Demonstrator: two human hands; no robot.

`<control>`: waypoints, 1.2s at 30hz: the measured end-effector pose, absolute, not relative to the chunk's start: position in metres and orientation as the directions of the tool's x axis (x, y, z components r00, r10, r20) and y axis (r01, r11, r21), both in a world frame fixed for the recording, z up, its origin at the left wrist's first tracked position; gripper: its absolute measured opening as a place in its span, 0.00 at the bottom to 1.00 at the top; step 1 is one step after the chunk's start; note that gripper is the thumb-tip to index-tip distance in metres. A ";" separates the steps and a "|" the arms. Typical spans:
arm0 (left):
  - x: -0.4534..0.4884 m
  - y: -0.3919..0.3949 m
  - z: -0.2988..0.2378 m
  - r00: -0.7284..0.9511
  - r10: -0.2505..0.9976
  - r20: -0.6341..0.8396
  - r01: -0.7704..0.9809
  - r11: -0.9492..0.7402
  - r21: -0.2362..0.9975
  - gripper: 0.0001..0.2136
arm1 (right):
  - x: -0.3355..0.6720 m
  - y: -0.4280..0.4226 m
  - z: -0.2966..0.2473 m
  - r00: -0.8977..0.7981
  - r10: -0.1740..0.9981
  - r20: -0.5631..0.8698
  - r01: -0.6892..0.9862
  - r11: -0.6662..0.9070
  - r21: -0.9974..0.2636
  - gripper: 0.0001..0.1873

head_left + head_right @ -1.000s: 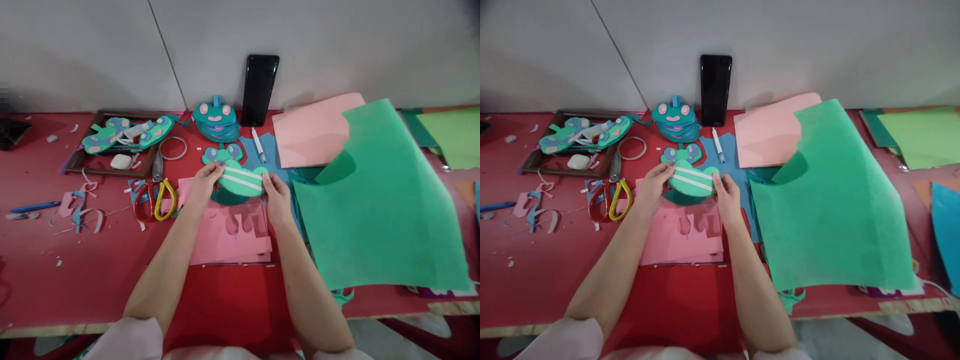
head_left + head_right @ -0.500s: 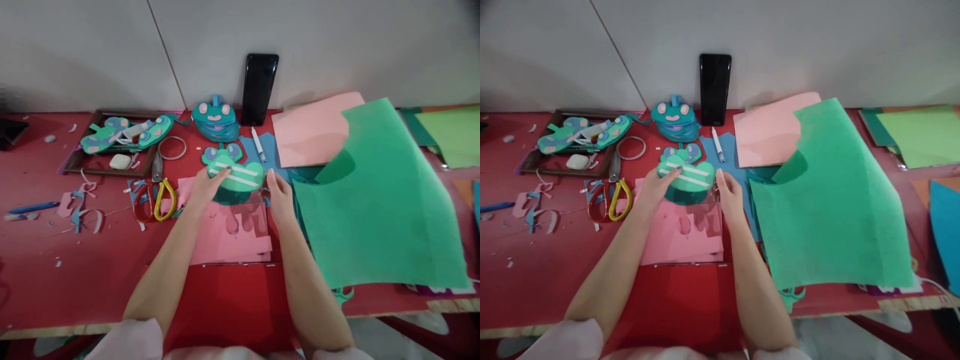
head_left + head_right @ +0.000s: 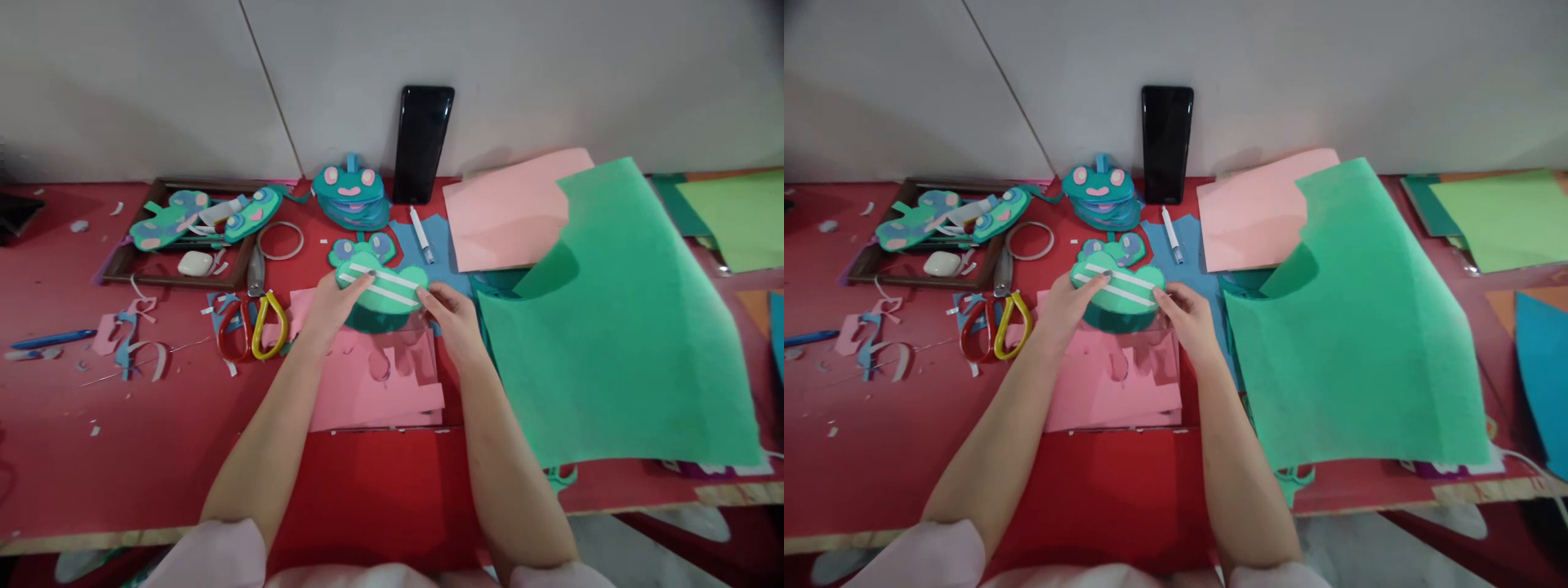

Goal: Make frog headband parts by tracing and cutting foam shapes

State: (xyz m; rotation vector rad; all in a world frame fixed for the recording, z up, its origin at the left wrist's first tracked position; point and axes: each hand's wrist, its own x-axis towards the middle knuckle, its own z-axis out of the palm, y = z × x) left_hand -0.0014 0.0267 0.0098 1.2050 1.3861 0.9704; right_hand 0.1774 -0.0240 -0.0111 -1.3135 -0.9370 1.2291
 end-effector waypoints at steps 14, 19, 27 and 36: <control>-0.004 0.031 -0.004 0.016 0.987 -0.158 0.167 0.153 0.974 0.19 | 0.176 -0.026 -0.004 0.099 0.987 -0.127 -0.119 -0.115 -0.986 0.11; 0.002 0.027 -0.002 -0.091 0.949 0.303 0.443 -0.234 0.865 0.26 | 0.176 -0.026 -0.008 0.159 0.984 -0.084 -0.102 -0.068 -0.992 0.12; 0.030 -0.003 0.009 0.225 0.795 0.564 0.670 -0.546 0.502 0.08 | 0.175 -0.025 -0.009 0.230 0.973 -0.018 0.010 -0.021 -1.000 0.13; 0.036 -0.005 0.000 0.248 0.834 0.494 0.638 -0.524 0.564 0.09 | 0.172 -0.027 -0.006 0.209 0.974 0.084 0.163 0.050 -0.985 0.10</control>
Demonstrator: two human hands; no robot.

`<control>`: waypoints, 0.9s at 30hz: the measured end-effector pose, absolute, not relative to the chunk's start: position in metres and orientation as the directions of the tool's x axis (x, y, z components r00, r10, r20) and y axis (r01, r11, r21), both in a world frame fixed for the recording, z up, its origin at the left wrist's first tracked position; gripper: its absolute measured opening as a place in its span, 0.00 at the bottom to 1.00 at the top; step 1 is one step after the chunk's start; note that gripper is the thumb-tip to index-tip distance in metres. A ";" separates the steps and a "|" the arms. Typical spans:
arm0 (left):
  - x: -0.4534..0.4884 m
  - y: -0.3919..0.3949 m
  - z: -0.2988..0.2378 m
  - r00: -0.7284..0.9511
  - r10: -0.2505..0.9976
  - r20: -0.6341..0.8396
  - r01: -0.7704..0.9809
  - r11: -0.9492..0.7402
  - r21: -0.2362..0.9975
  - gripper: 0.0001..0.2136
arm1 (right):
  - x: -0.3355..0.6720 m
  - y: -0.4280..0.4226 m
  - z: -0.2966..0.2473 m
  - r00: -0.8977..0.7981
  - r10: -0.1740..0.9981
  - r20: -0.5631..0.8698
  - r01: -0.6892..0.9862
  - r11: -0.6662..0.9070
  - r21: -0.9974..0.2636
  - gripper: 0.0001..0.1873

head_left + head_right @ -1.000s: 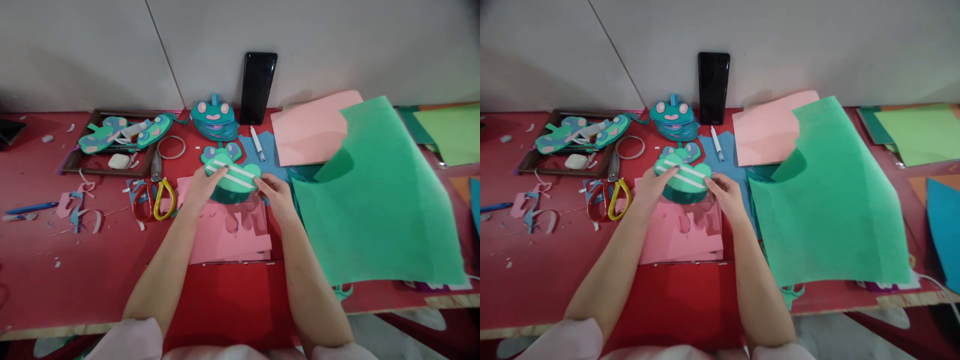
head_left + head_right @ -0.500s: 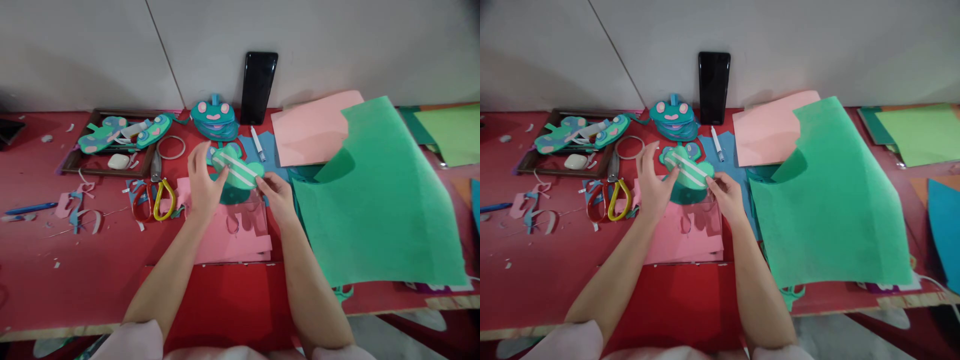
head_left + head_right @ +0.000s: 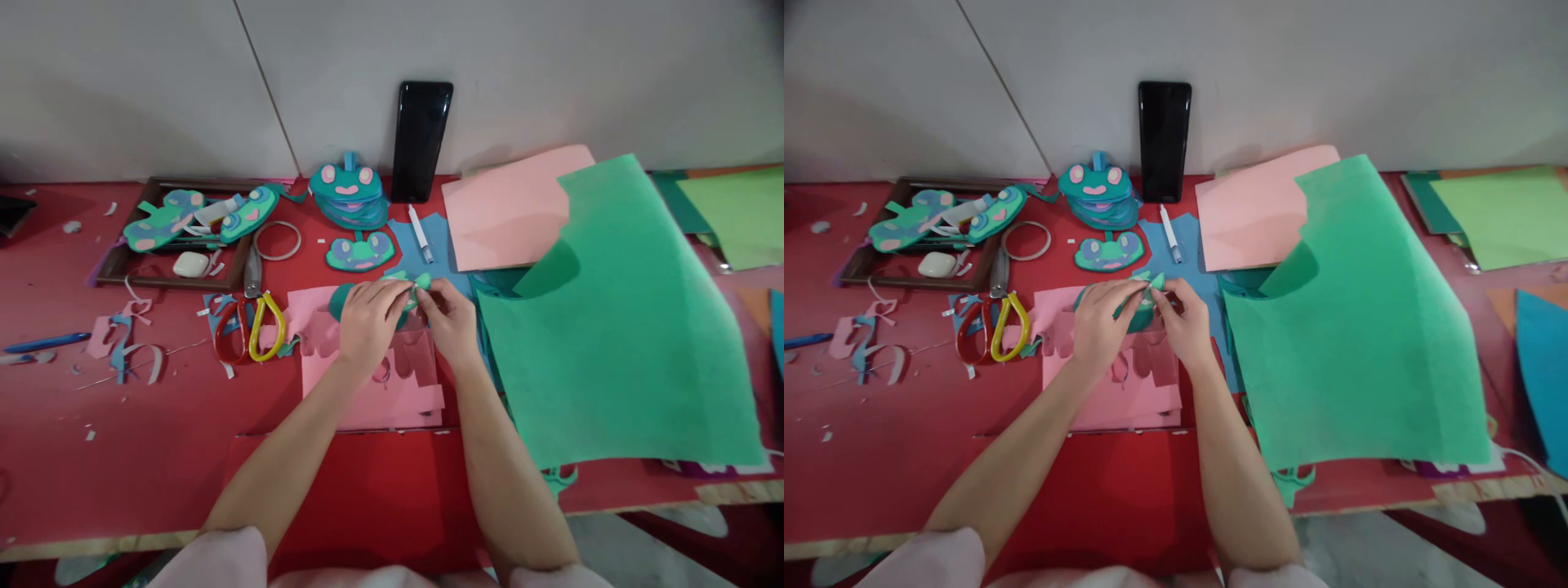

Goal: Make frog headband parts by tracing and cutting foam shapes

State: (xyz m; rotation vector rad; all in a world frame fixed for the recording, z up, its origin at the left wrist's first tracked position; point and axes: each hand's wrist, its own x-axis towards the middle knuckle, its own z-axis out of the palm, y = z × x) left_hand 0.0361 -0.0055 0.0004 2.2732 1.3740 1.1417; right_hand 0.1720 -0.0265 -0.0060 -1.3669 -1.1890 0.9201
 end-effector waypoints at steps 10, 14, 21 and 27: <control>0.032 -0.001 -0.002 0.263 0.829 0.493 0.630 -0.535 0.563 0.08 | 0.174 -0.026 -0.009 0.150 0.965 0.217 0.352 0.153 -0.924 0.08; 0.029 0.000 -0.003 0.292 0.814 0.503 0.646 -0.555 0.524 0.09 | 0.174 -0.026 -0.009 0.126 0.957 0.261 0.377 0.197 -0.905 0.06; 0.029 0.001 -0.001 0.350 0.761 0.546 0.652 -0.616 0.442 0.09 | 0.174 -0.027 -0.009 0.120 0.953 0.279 0.400 0.211 -0.892 0.06; 0.029 0.001 0.000 0.370 0.740 0.562 0.659 -0.636 0.402 0.09 | 0.174 -0.026 -0.009 0.117 0.943 0.310 0.423 0.235 -0.875 0.06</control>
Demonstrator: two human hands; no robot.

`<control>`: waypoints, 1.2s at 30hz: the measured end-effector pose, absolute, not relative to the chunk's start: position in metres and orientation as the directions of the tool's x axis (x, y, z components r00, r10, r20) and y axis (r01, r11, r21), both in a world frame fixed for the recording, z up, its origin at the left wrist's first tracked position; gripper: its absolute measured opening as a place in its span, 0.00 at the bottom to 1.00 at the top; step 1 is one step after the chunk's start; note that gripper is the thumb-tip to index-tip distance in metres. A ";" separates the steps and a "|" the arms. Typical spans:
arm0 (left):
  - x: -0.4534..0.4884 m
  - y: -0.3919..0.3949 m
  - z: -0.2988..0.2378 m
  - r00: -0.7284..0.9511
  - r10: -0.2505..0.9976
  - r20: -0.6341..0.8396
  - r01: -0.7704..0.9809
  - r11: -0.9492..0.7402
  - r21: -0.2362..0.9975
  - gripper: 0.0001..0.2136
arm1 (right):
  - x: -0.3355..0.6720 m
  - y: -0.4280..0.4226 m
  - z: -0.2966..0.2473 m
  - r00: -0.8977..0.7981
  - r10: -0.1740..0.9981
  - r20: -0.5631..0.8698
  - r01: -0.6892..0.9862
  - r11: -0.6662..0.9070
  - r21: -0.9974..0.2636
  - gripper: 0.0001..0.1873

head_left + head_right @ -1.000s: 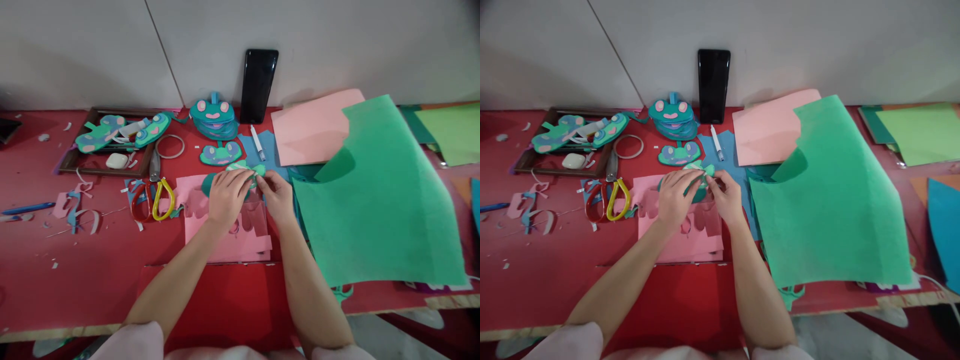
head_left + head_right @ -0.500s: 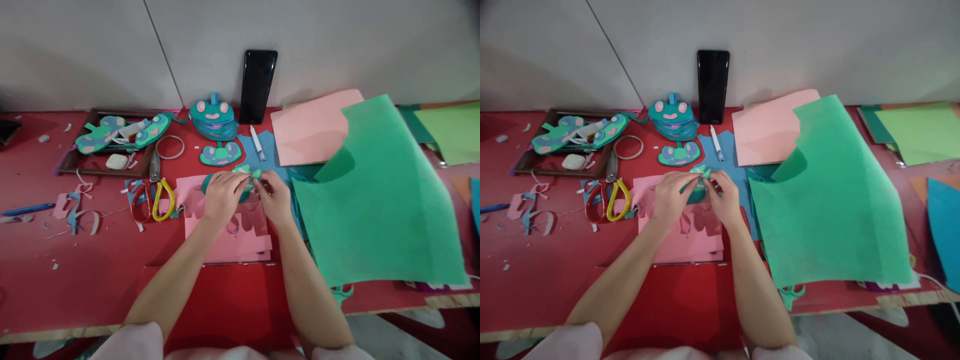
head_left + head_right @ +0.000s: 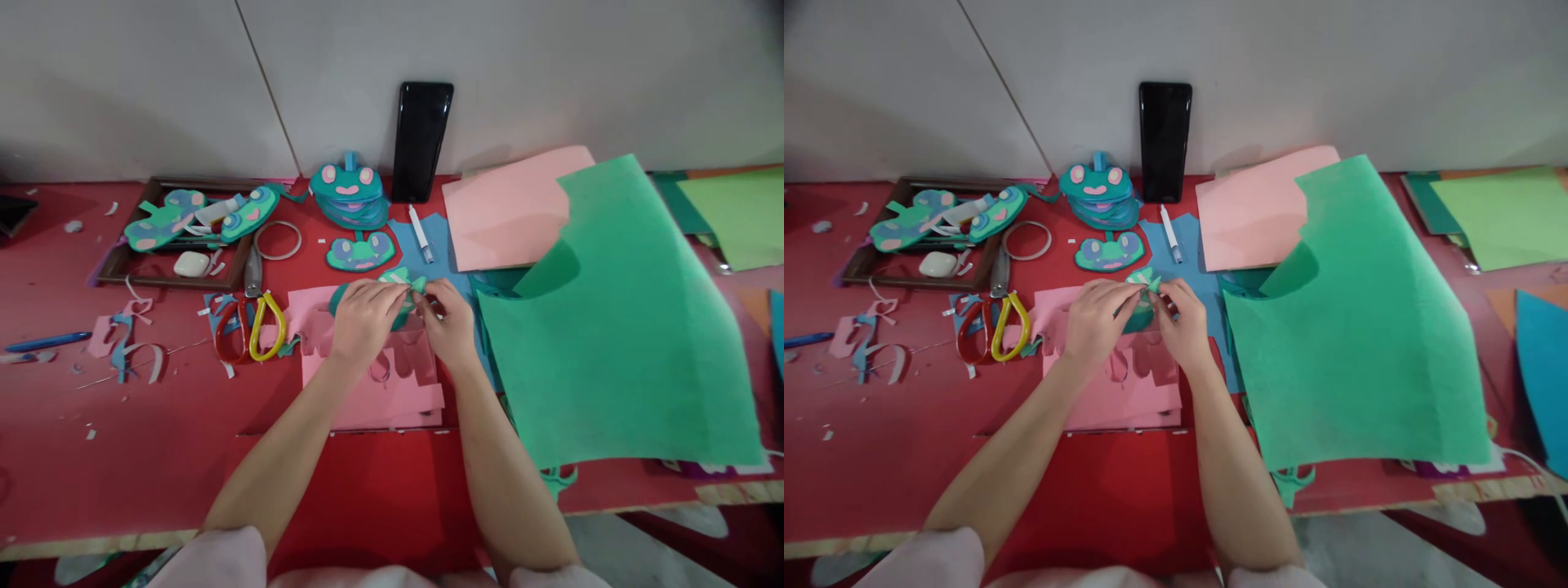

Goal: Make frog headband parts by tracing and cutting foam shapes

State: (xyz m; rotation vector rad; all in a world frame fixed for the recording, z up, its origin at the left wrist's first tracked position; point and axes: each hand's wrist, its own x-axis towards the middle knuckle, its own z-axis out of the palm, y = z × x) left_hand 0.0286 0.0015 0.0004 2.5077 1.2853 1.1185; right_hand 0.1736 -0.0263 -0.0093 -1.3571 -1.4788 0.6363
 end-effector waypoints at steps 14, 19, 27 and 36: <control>0.027 0.003 0.000 0.357 0.718 0.598 0.669 -0.643 0.373 0.08 | 0.173 -0.026 -0.010 0.108 0.936 0.334 0.425 0.260 -0.867 0.05; 0.027 0.003 -0.001 0.352 0.743 0.569 0.645 -0.633 0.427 0.08 | 0.173 -0.026 -0.008 0.115 0.944 0.310 0.421 0.237 -0.876 0.06; 0.026 0.004 0.000 0.355 0.728 0.587 0.654 -0.642 0.401 0.08 | 0.172 -0.026 -0.008 0.100 0.945 0.313 0.419 0.245 -0.874 0.05; 0.018 0.008 0.003 0.225 0.788 0.572 0.658 -0.556 0.508 0.07 | 0.175 -0.025 -0.014 0.172 0.956 0.238 0.404 0.152 -0.902 0.07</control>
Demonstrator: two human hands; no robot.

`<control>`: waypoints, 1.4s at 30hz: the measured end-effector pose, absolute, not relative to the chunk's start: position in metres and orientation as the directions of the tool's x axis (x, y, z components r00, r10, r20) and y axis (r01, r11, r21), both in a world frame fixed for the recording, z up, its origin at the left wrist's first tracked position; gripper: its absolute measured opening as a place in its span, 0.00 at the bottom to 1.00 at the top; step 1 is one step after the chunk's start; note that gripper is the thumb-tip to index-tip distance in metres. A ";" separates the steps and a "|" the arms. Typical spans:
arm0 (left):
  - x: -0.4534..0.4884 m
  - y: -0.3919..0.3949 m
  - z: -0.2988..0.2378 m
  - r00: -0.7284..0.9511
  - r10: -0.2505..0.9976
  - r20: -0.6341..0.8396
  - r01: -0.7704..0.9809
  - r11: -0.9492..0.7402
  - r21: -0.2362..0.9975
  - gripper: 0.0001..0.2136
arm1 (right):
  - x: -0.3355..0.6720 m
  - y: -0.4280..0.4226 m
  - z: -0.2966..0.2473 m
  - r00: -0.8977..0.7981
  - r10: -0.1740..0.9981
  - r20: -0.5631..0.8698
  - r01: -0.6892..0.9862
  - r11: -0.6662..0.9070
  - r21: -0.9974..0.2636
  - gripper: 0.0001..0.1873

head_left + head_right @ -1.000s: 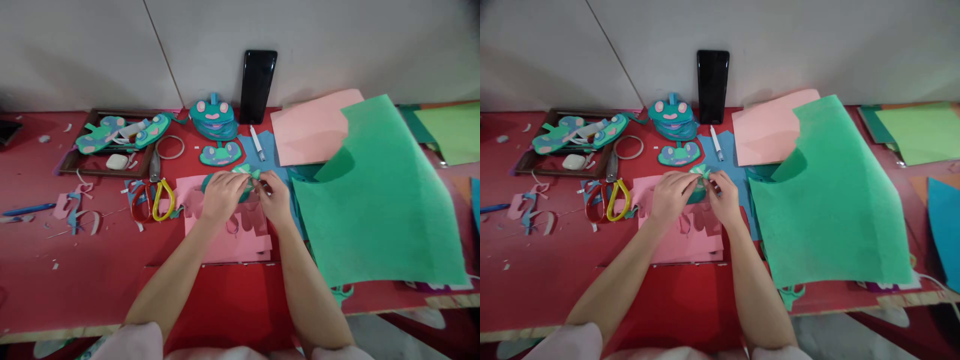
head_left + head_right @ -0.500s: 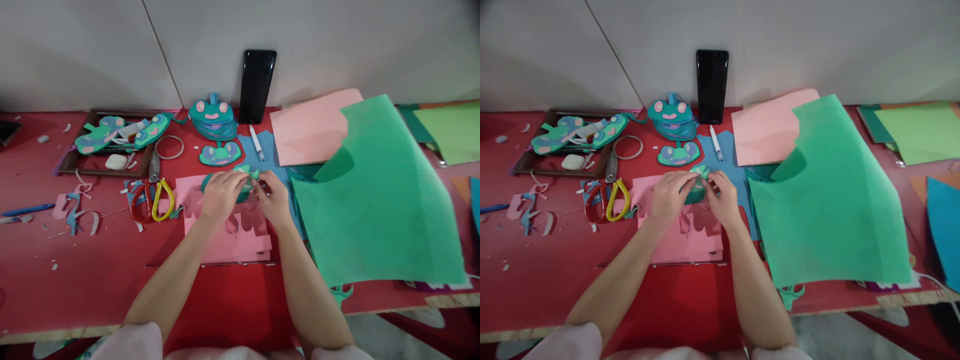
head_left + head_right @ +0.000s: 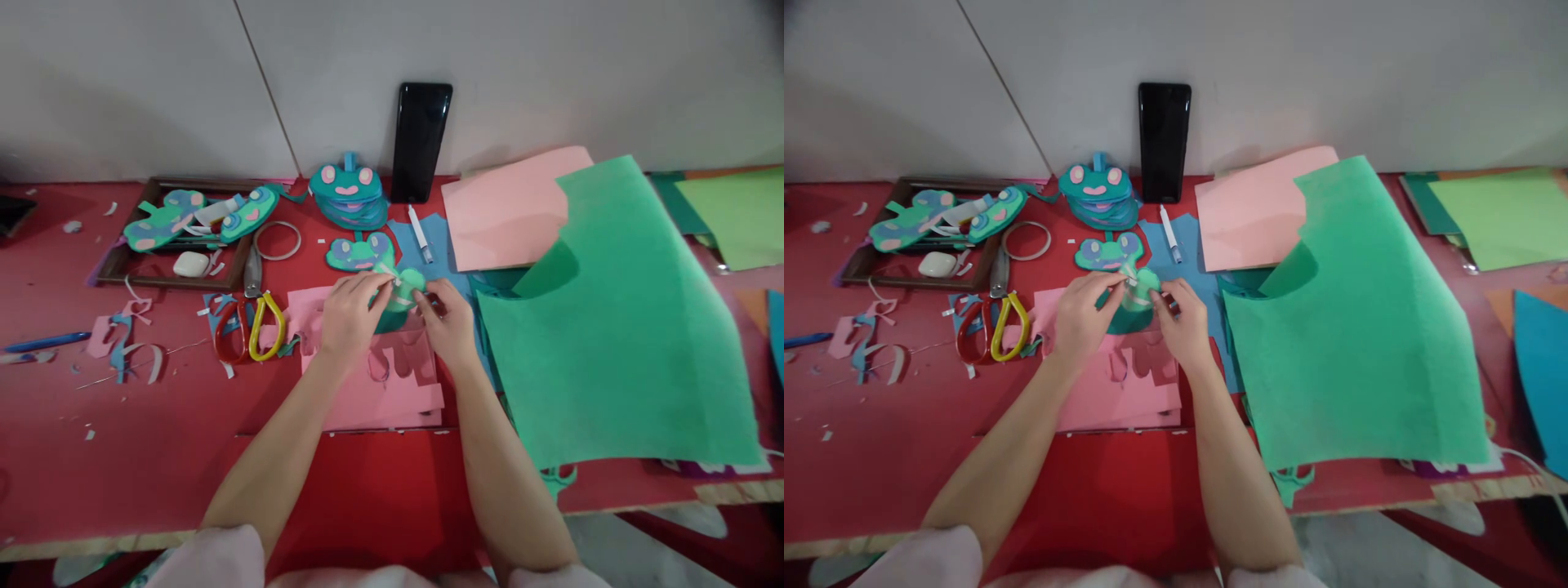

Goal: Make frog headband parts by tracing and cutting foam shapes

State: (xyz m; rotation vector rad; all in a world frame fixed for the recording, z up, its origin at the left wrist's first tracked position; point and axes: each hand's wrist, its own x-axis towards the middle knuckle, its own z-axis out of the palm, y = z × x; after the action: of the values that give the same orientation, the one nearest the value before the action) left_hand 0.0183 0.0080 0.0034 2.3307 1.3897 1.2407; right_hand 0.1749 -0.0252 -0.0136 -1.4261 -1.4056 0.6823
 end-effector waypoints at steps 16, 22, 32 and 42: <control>-0.032 0.045 0.005 -0.450 0.849 0.275 0.221 -0.193 0.956 0.12 | 0.188 -0.020 -0.030 0.477 0.873 -0.101 0.140 -0.189 -0.972 0.13; -0.052 0.056 -0.010 -0.416 0.909 -0.033 -0.177 -0.045 0.983 0.13 | 0.187 -0.020 -0.030 0.464 0.877 -0.129 0.081 -0.187 -0.979 0.14; -0.066 0.060 -0.008 -0.434 0.874 -0.216 -0.488 -0.027 0.872 0.18 | 0.185 -0.020 -0.030 0.448 0.885 -0.125 0.088 -0.183 -0.979 0.15; -0.014 0.041 0.010 -0.022 0.939 -0.343 -0.230 0.329 0.916 0.05 | 0.182 -0.020 -0.023 0.436 0.881 -0.183 -0.084 -0.163 -0.983 0.14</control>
State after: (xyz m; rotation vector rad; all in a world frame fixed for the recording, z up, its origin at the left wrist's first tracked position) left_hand -0.0145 0.0411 0.0095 0.7645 1.2308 1.0937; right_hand 0.1815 -0.0205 -0.0229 -1.4861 -0.7426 1.0053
